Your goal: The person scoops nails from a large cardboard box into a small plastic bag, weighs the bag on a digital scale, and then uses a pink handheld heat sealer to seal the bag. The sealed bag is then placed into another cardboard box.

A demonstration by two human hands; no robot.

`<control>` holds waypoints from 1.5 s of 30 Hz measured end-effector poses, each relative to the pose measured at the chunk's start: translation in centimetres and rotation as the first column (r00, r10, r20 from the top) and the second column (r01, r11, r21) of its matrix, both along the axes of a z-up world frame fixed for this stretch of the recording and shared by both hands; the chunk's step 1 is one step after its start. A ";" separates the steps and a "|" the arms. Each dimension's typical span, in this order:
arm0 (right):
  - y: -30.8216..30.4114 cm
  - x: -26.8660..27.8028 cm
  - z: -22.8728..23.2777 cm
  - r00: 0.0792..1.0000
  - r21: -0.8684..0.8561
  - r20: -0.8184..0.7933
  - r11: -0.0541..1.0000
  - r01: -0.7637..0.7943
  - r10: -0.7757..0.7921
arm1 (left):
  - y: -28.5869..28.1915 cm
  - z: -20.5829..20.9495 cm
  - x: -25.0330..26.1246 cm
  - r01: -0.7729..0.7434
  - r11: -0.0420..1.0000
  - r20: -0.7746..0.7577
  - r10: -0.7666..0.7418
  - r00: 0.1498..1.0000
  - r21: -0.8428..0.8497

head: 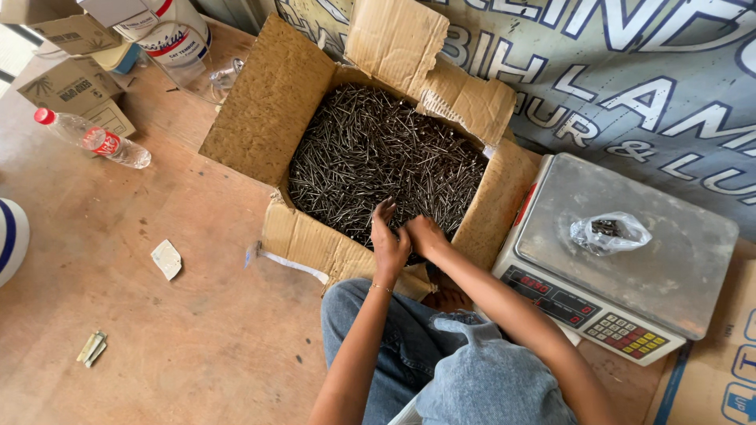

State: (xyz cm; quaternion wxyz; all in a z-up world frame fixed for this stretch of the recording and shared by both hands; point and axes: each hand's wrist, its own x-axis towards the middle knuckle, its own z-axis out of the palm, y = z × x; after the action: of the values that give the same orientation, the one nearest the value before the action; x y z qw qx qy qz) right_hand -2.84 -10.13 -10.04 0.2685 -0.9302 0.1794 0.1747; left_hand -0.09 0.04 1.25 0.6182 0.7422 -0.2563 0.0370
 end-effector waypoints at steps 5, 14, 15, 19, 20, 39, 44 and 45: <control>-1.7 -0.3 6.4 0.992 -0.045 0.103 0.997 -0.063 0.067 | -0.1 -1.2 0.1 -0.014 1.000 -0.002 0.014 1.000 -0.019; -4.0 -1.2 16.1 0.946 0.195 0.301 0.979 0.060 -0.118 | 0.2 -1.3 0.1 -0.021 0.999 -0.019 0.021 1.000 -0.031; -4.3 -1.2 16.0 0.938 0.221 0.313 0.972 0.078 -0.147 | 0.3 -1.4 0.0 -0.022 0.999 -0.029 0.021 0.999 -0.023; -6.7 -0.7 12.2 0.931 0.284 0.296 0.950 0.127 -0.212 | 0.2 -0.9 -0.2 -0.030 0.999 -0.019 0.029 0.999 -0.042; -6.7 -0.9 12.4 0.926 0.320 0.293 0.937 0.139 -0.238 | 0.2 -1.0 -0.2 -0.036 0.999 -0.016 0.035 0.999 -0.040; -14.0 -15.0 27.2 0.548 0.744 0.468 0.644 0.179 -0.693 | -5.2 8.3 -5.6 0.177 0.984 0.158 -0.178 0.971 0.023; -19.9 -22.5 27.0 0.420 0.841 0.445 0.530 0.110 -0.791 | -13.4 8.9 -10.7 0.505 0.848 0.004 -0.512 0.859 0.160; -20.8 -23.7 27.3 0.406 0.838 0.451 0.534 0.113 -0.795 | -14.9 8.6 -12.0 0.547 0.815 -0.136 -0.530 0.837 0.190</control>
State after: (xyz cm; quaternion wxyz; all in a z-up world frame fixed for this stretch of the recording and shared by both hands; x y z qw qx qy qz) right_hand -26.58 -30.93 17.21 0.6853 -0.6209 0.2285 -0.3044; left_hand -12.10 -14.87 9.81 0.5264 0.7040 -0.4343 -0.1966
